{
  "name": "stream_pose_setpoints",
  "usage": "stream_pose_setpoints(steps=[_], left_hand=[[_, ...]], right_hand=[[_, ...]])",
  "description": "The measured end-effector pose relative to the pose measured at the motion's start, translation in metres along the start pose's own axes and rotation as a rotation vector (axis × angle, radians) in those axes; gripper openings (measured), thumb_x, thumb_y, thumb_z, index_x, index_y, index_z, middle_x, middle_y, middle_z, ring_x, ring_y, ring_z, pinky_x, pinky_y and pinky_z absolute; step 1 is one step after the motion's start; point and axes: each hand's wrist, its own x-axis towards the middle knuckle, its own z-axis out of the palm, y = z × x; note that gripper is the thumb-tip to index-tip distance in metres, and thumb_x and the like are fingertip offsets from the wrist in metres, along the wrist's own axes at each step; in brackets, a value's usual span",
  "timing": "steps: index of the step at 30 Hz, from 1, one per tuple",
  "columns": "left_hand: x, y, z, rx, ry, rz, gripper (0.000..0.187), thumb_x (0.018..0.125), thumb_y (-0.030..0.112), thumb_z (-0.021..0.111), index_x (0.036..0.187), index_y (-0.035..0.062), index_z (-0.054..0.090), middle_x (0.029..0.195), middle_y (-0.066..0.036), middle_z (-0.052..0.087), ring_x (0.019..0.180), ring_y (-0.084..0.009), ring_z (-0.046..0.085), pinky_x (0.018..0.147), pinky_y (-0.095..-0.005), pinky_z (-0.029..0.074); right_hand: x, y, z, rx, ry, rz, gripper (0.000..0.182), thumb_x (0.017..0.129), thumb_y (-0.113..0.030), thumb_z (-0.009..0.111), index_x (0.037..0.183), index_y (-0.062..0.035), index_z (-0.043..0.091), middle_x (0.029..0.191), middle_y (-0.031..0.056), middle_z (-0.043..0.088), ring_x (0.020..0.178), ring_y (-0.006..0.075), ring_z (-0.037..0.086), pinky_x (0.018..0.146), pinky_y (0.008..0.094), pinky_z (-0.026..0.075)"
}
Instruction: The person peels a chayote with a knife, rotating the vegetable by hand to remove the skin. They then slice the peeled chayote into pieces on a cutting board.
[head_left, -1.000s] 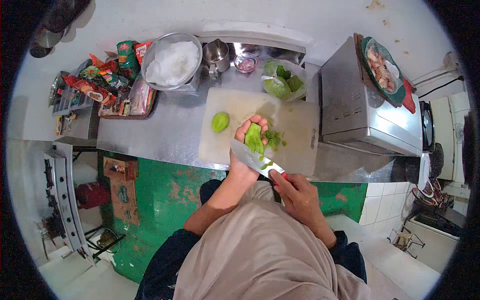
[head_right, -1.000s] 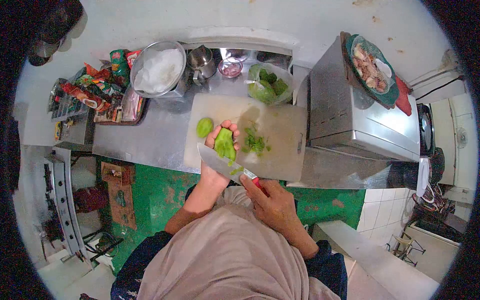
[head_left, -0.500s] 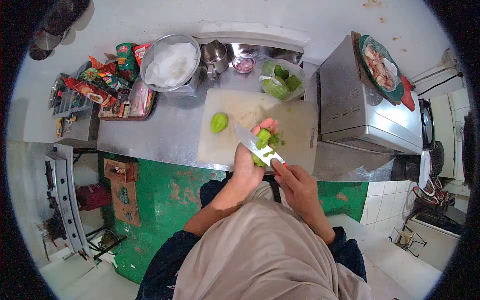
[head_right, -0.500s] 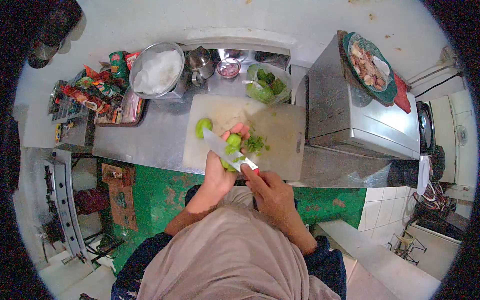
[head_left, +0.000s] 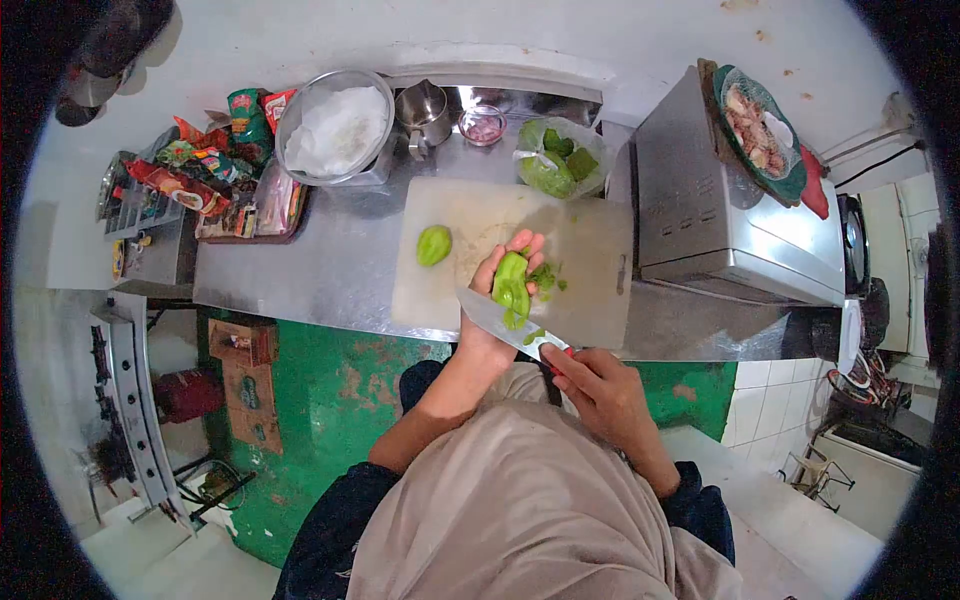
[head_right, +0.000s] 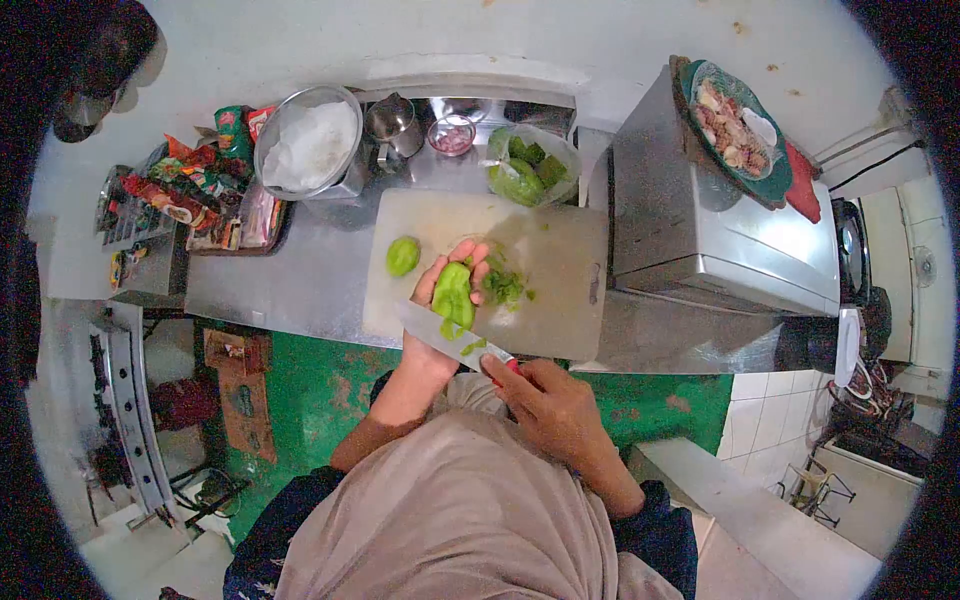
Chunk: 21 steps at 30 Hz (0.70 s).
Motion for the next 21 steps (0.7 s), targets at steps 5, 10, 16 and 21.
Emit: stream_pose_setpoints(steps=[5,10,16,21], left_hand=[[0.000,-0.001,0.003,0.083,0.057,0.043,0.039,0.097,0.027,0.047,0.127,0.0023,0.053,0.127,-0.010,0.057,0.101,-0.0147,0.058,0.076,-0.0243,0.047],[-0.001,0.000,0.005,0.222,0.066,0.098,0.041,0.094,0.032,0.050,0.125,0.0048,0.056,0.126,-0.007,0.058,0.110,-0.0138,0.053,0.082,-0.0242,0.040],[-0.001,-0.001,0.001,0.208,0.041,0.141,0.037,0.094,0.031,0.051,0.120,0.0049,0.059,0.124,-0.007,0.059,0.106,-0.0135,0.054,0.081,-0.0239,0.040],[-0.001,-0.002,-0.002,0.185,0.020,0.156,0.032,0.093,0.029,0.052,0.112,0.0052,0.062,0.120,-0.008,0.061,0.103,-0.0138,0.055,0.080,-0.0242,0.041]], right_hand=[[0.000,-0.001,-0.003,-0.019,-0.010,-0.002,0.044,0.081,-0.016,0.068,0.125,-0.0186,0.060,0.088,0.0080,0.063,0.073,0.0233,0.063,0.060,0.0347,0.053],[0.000,-0.002,-0.002,-0.072,0.015,-0.022,0.046,0.081,-0.016,0.068,0.125,-0.0193,0.059,0.088,0.0076,0.062,0.072,0.0230,0.062,0.059,0.0345,0.053],[0.004,-0.006,0.004,-0.104,0.059,-0.028,0.043,0.079,-0.012,0.070,0.121,-0.0160,0.062,0.084,0.0075,0.061,0.072,0.0230,0.061,0.060,0.0347,0.051],[0.007,-0.006,0.010,-0.067,0.072,-0.025,0.043,0.079,-0.012,0.070,0.121,-0.0153,0.062,0.085,0.0079,0.061,0.073,0.0229,0.061,0.060,0.0350,0.051]])
